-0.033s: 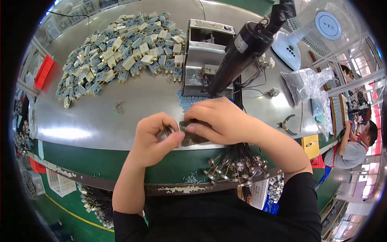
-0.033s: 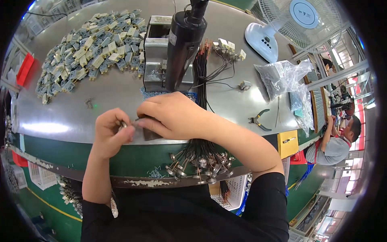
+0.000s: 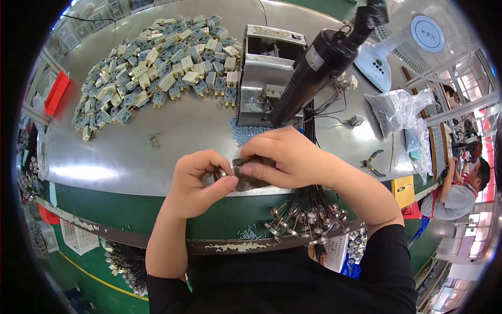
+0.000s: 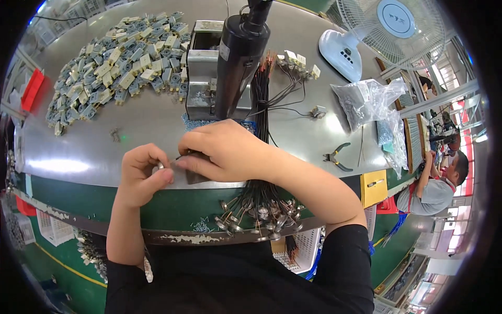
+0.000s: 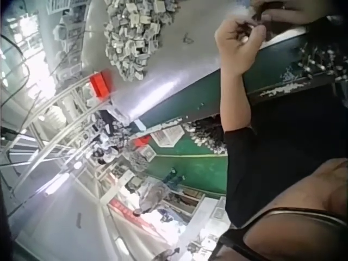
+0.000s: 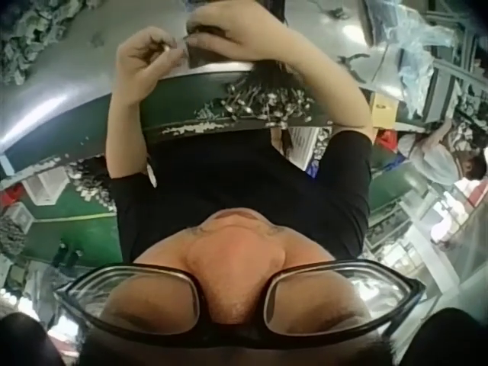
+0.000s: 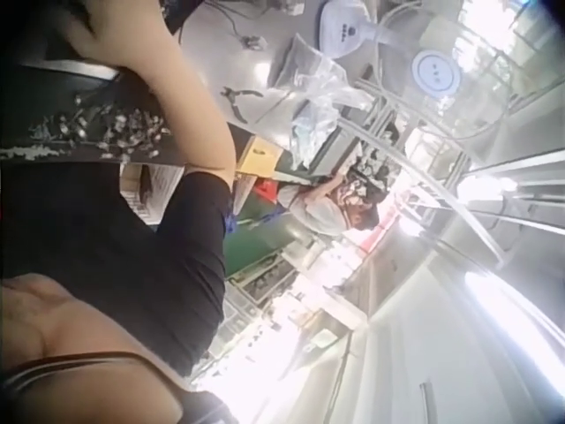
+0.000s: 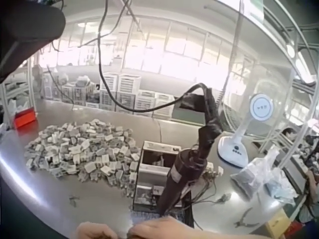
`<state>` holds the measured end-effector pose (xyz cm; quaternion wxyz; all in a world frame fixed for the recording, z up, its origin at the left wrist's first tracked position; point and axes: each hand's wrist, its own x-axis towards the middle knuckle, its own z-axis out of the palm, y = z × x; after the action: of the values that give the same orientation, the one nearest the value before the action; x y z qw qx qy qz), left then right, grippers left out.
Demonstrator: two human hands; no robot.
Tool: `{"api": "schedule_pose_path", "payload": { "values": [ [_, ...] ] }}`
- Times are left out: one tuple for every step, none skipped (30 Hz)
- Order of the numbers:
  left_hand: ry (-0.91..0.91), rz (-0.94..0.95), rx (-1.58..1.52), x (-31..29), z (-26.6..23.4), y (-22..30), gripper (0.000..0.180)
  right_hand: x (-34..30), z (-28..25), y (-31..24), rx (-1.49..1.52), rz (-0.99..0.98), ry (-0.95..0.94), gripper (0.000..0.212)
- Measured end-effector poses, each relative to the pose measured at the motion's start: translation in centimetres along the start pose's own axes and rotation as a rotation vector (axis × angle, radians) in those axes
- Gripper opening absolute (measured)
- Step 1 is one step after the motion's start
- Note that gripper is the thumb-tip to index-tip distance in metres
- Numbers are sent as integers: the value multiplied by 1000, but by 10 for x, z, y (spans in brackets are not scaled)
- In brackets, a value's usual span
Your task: Assembling electronics by attaching connectors to wire bundles and securing them with a power tool.
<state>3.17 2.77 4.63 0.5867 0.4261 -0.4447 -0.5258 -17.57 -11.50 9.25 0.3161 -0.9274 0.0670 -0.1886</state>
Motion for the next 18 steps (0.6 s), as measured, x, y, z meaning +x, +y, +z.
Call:
{"api": "schedule_pose_path", "payload": {
  "values": [
    [-47,19,99,-1,-2,4,20,1,0,2,120,60,-62,21],
    [-15,-18,21,0,2,8,23,0,3,7,134,-14,-1,20],
    [-12,-23,22,0,1,3,23,0,2,7,141,-13,-2,20],
    [-29,-55,-102,-1,-4,-4,19,1,0,6,184,13,-19,18],
    [-46,-87,-226,-3,-6,-9,16,2,-1,6,226,39,-36,17],
    [-43,-93,-225,-5,-4,-12,16,3,-1,8,241,8,-23,14],
    [-38,-66,-294,-6,0,-15,17,3,-1,11,248,11,-21,14],
    [-32,-39,-364,-6,3,-16,17,1,-1,14,298,-34,-4,14],
    [-30,-46,-364,-6,6,-18,17,0,-1,17,348,-79,13,14],
    [-55,8,-392,-5,9,-19,17,-2,-3,18,357,-78,11,14],
    [-80,62,-420,-5,11,-21,18,-4,-4,17,368,-63,-12,15],
    [-94,74,-376,-4,10,-21,15,-6,-5,16,381,-48,-36,16],
    [-88,64,-376,-2,9,-23,15,-8,-3,15,392,-44,-36,16],
    [-129,61,-440,1,7,-25,13,-10,-1,15,368,-31,8,18],
    [-169,59,-503,2,6,-27,13,-11,1,14,343,-18,52,19],
    [-152,50,-495,2,6,-28,13,-9,1,13,363,-23,48,19],
    [-143,62,-476,2,7,-28,11,-7,0,11,282,-58,52,22],
    [-135,73,-457,2,9,-27,12,-7,-1,10,201,-93,56,24]
  ]
}}
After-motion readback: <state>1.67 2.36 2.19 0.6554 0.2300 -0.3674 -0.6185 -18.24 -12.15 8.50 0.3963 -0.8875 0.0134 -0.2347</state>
